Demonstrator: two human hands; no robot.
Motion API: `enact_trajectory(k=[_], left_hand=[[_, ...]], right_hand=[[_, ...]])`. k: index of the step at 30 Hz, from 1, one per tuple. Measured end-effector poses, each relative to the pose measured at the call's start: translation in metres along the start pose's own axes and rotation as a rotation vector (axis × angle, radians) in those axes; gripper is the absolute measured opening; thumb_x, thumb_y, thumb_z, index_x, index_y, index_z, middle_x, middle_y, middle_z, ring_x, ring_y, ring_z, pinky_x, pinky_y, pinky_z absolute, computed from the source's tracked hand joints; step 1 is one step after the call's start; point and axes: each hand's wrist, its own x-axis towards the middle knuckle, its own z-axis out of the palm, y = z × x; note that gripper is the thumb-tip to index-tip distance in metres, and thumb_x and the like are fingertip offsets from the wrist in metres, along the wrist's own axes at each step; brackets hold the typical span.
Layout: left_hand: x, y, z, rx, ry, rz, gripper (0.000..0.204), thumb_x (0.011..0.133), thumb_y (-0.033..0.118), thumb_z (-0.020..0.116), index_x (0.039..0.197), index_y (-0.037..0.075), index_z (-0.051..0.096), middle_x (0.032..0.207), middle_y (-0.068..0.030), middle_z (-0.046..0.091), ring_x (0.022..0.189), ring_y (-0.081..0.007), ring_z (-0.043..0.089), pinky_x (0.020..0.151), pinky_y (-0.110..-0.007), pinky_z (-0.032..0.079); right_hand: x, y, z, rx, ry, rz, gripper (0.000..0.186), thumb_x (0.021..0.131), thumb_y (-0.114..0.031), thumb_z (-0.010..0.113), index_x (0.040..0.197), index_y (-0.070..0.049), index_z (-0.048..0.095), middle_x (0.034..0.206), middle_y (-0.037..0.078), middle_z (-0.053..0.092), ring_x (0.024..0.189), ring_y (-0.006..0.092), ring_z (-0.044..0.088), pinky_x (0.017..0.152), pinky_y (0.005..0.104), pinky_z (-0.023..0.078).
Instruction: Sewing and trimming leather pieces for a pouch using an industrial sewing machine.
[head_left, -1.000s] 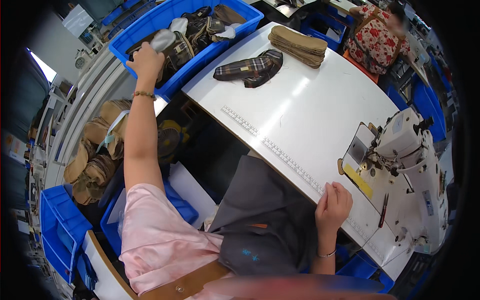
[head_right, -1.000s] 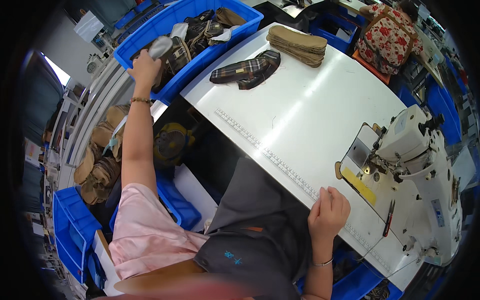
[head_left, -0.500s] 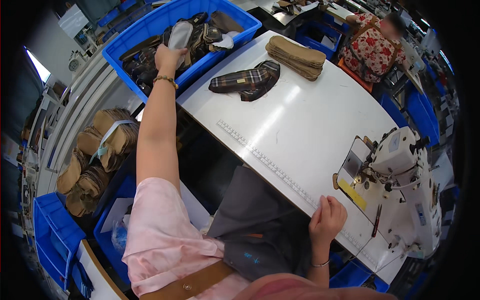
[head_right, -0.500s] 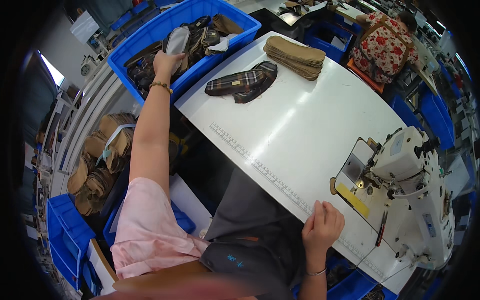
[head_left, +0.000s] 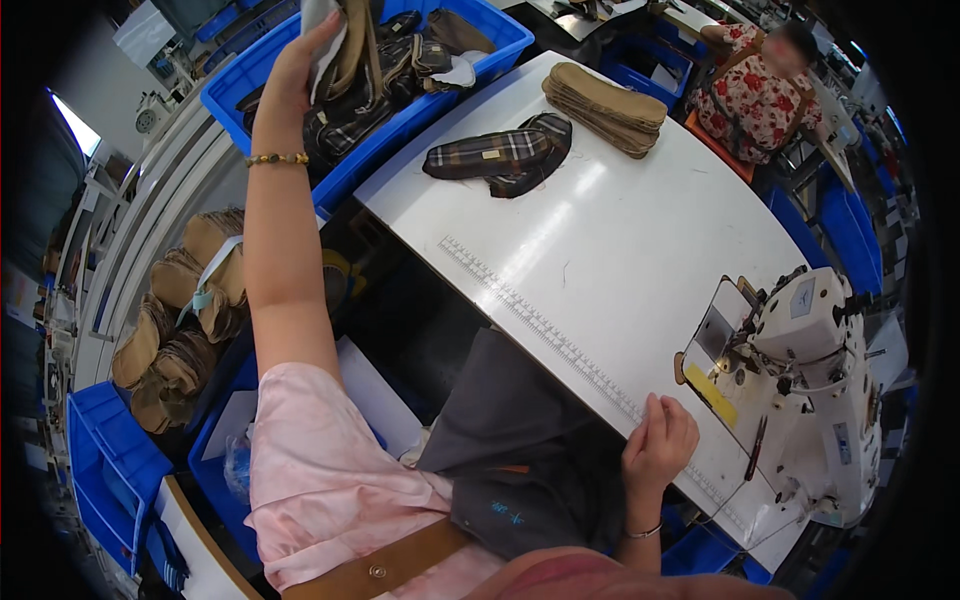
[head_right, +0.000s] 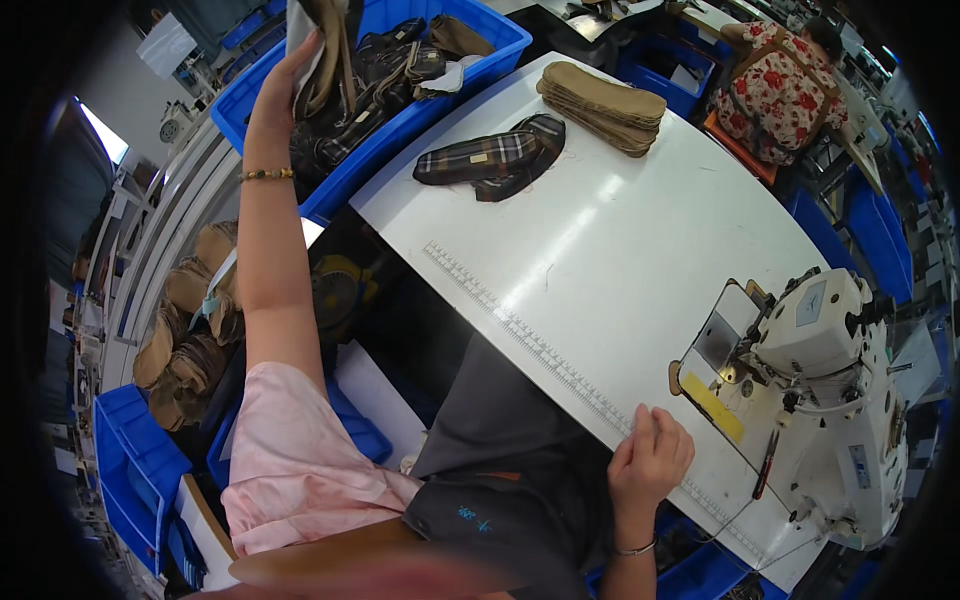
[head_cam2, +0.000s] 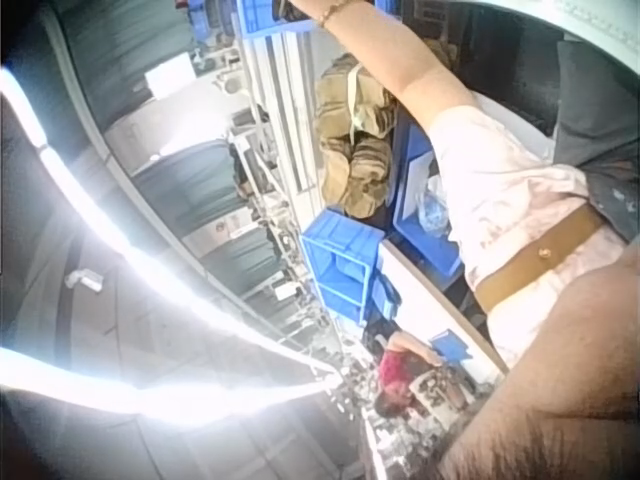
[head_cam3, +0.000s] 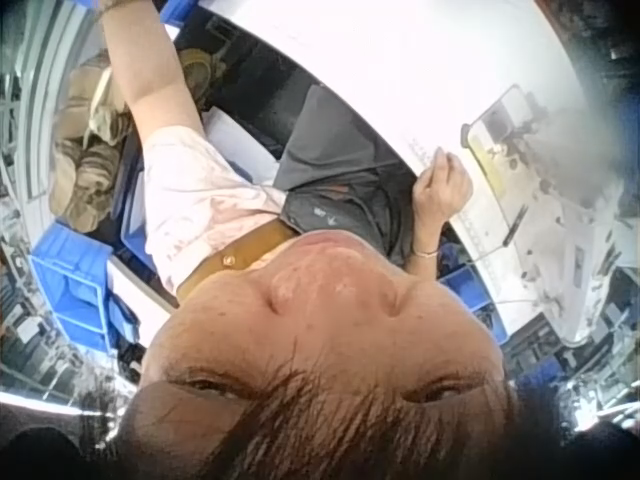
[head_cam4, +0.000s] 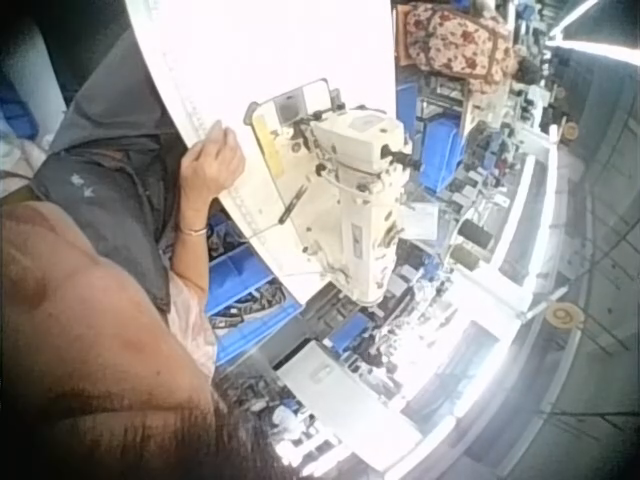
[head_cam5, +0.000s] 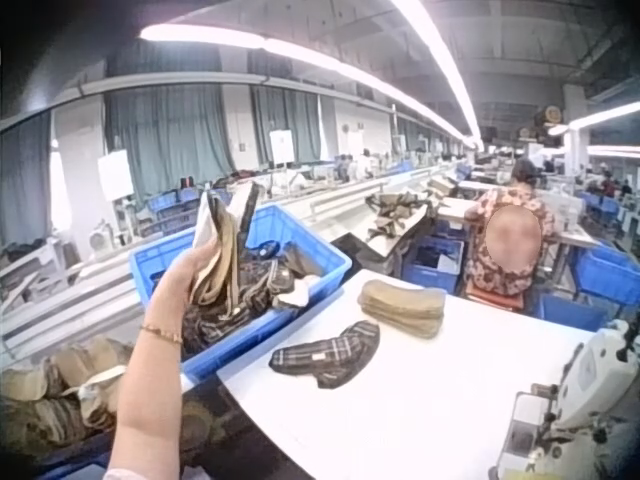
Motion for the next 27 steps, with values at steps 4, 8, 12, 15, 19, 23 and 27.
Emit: enact_trajectory(k=[4, 8, 12, 15, 19, 23, 27], left_hand=[[-0.015, -0.025, 0.086, 0.281, -0.273, -0.278, 0.051, 0.09, 0.037, 0.074, 0.119, -0.003, 0.064, 0.104, -0.0161, 0.072, 0.081, -0.0178, 0.073, 0.069, -0.026, 0.06], [-0.027, -0.1, 0.142, 0.834, -0.466, -0.163, 0.063, 0.08, 0.053, 0.079, 0.109, -0.002, 0.068, 0.096, -0.0147, 0.073, 0.085, -0.023, 0.074, 0.073, -0.036, 0.059], [-0.052, -0.141, 0.162, 1.639, -0.36, -0.044, 0.065, 0.072, 0.063, 0.08, 0.1, 0.005, 0.073, 0.103, -0.0138, 0.073, 0.097, -0.031, 0.071, 0.075, -0.038, 0.058], [-0.047, -0.139, 0.153, 1.692, -0.13, 0.511, 0.057, 0.08, 0.063, 0.071, 0.096, 0.008, 0.074, 0.1, -0.0089, 0.07, 0.09, -0.0289, 0.068, 0.076, -0.043, 0.056], [0.0, -0.118, 0.137, 1.563, 0.195, 0.694, 0.062, 0.079, 0.064, 0.071, 0.109, 0.01, 0.073, 0.109, -0.0109, 0.07, 0.101, -0.031, 0.067, 0.089, -0.045, 0.053], [0.069, -0.146, 0.075, 1.514, 0.336, -0.063, 0.094, 0.067, 0.065, 0.081, 0.135, 0.004, 0.056, 0.14, -0.02, 0.053, 0.136, -0.0368, 0.044, 0.102, -0.063, 0.041], [0.084, -0.149, 0.064, 1.286, 0.114, -0.446, 0.105, 0.058, 0.066, 0.085, 0.132, -0.004, 0.059, 0.134, -0.0246, 0.06, 0.125, -0.0386, 0.057, 0.101, -0.05, 0.047]], right_hand=[[-0.001, 0.002, 0.001, -0.007, -0.007, 0.003, 0.04, 0.075, -0.005, 0.063, 0.115, -0.005, 0.069, 0.115, 0.014, 0.062, 0.102, 0.0336, 0.059, 0.093, 0.045, 0.045], [-0.002, 0.003, 0.003, 0.008, 0.005, -0.013, 0.041, 0.075, -0.005, 0.062, 0.115, -0.005, 0.069, 0.114, 0.014, 0.062, 0.102, 0.0336, 0.059, 0.092, 0.0451, 0.046], [-0.003, 0.003, 0.002, 0.0, -0.01, -0.008, 0.041, 0.075, -0.005, 0.062, 0.116, -0.005, 0.069, 0.114, 0.013, 0.062, 0.102, 0.0335, 0.06, 0.091, 0.0452, 0.046], [-0.002, 0.002, 0.004, -0.007, -0.023, 0.004, 0.041, 0.075, -0.005, 0.062, 0.116, -0.005, 0.069, 0.114, 0.014, 0.062, 0.102, 0.0334, 0.059, 0.091, 0.0452, 0.046], [-0.001, 0.0, -0.001, -0.016, -0.028, 0.008, 0.041, 0.075, -0.006, 0.063, 0.116, -0.005, 0.068, 0.114, 0.014, 0.062, 0.103, 0.0337, 0.059, 0.092, 0.0452, 0.046], [-0.003, 0.0, 0.002, -0.006, -0.02, -0.002, 0.041, 0.075, -0.006, 0.062, 0.116, -0.004, 0.068, 0.115, 0.014, 0.062, 0.104, 0.0343, 0.059, 0.092, 0.0454, 0.046], [-0.003, 0.001, 0.002, -0.033, -0.022, 0.012, 0.041, 0.075, -0.006, 0.061, 0.115, -0.004, 0.069, 0.115, 0.014, 0.062, 0.103, 0.0345, 0.059, 0.092, 0.0456, 0.046]])
